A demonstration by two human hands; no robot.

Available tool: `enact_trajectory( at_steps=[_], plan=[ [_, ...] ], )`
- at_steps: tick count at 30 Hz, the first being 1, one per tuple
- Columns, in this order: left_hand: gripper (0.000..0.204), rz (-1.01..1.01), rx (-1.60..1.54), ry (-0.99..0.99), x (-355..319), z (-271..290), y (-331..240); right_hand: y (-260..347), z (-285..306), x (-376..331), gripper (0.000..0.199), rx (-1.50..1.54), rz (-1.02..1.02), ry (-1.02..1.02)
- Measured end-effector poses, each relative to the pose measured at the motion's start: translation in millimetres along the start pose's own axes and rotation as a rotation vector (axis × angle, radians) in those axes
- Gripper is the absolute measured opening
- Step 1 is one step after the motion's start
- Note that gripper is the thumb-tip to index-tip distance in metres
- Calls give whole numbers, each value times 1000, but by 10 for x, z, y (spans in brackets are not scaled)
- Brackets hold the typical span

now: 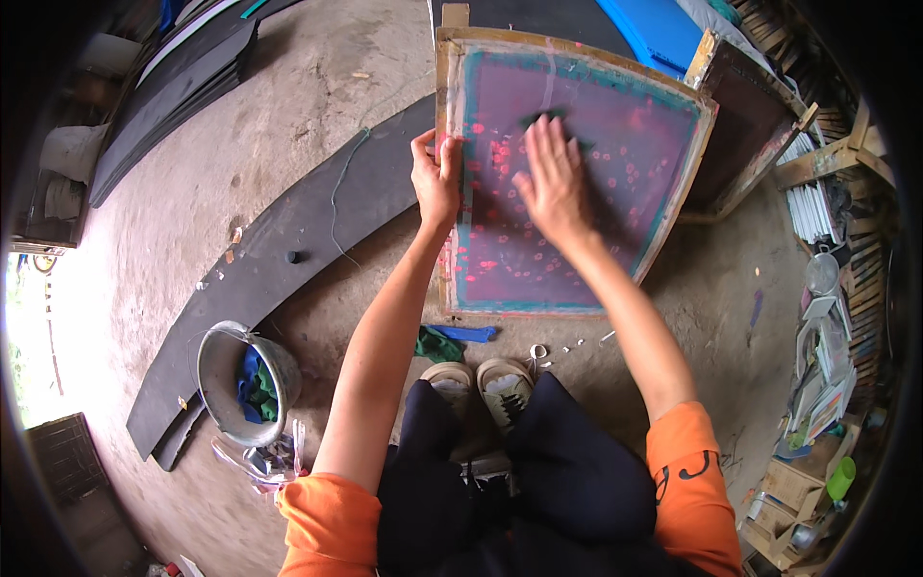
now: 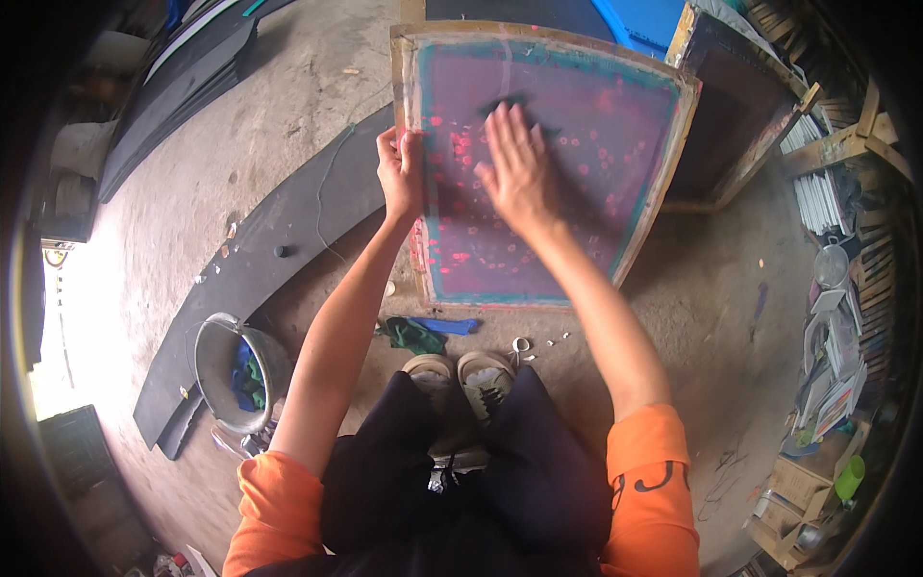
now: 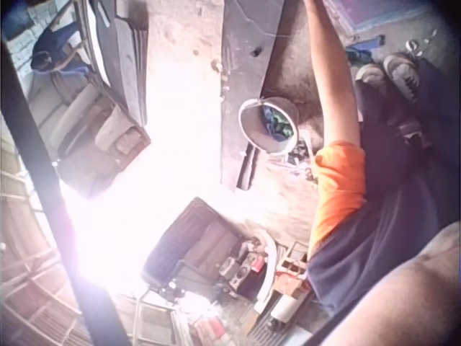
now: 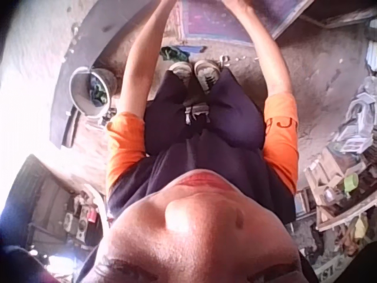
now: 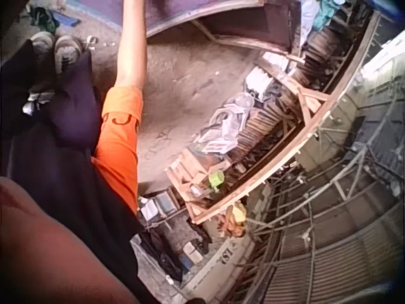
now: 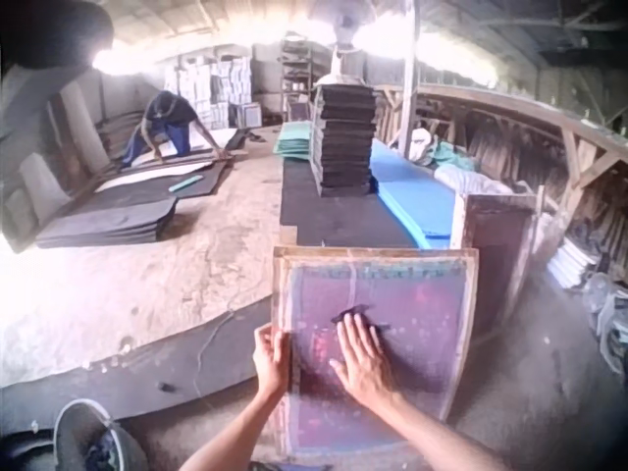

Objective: The person sits on the floor and wipes a rectangular frame with a green cloth. They repeatedly rub the inner surface and edges, occasionally dip the cloth into a bucket, and flip the frame to clean the other side.

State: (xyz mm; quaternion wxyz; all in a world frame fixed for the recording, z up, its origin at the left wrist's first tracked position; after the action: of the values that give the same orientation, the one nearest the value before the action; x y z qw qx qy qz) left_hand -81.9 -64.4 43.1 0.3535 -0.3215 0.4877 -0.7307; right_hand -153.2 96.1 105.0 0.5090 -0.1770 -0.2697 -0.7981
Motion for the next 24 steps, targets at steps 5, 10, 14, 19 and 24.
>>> enact_trajectory(
  at_steps=[5,10,14,19,24],
  plan=[
    [38,-69,-28,-22,58,-31,-80,38,-248,-267,63,-147,517,405],
    [40,-21,8,11,38,-30,17,51,-33,100,61,23,23,29],
    [40,-30,-4,0,42,-6,23,299,-450,-682,63,156,97,364],
    [40,-1,-64,33,26,-98,6,18,-543,-943,60,101,245,469],
    [37,-40,15,-19,34,-1,-14,-109,129,184,65,-8,-40,-133]
  ],
)
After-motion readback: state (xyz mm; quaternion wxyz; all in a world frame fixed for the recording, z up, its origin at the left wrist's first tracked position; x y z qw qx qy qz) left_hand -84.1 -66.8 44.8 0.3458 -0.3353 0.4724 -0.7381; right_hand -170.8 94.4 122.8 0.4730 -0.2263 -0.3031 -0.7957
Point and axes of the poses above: each hand's wrist, its own x-axis towards the middle knuckle, its own z-axis out of the back of the hand, y = z × x, the point moved 8 cm from there along x, towards the middle knuckle, and after that the axes turned 15 degrees about x, right-handed, at the moved point
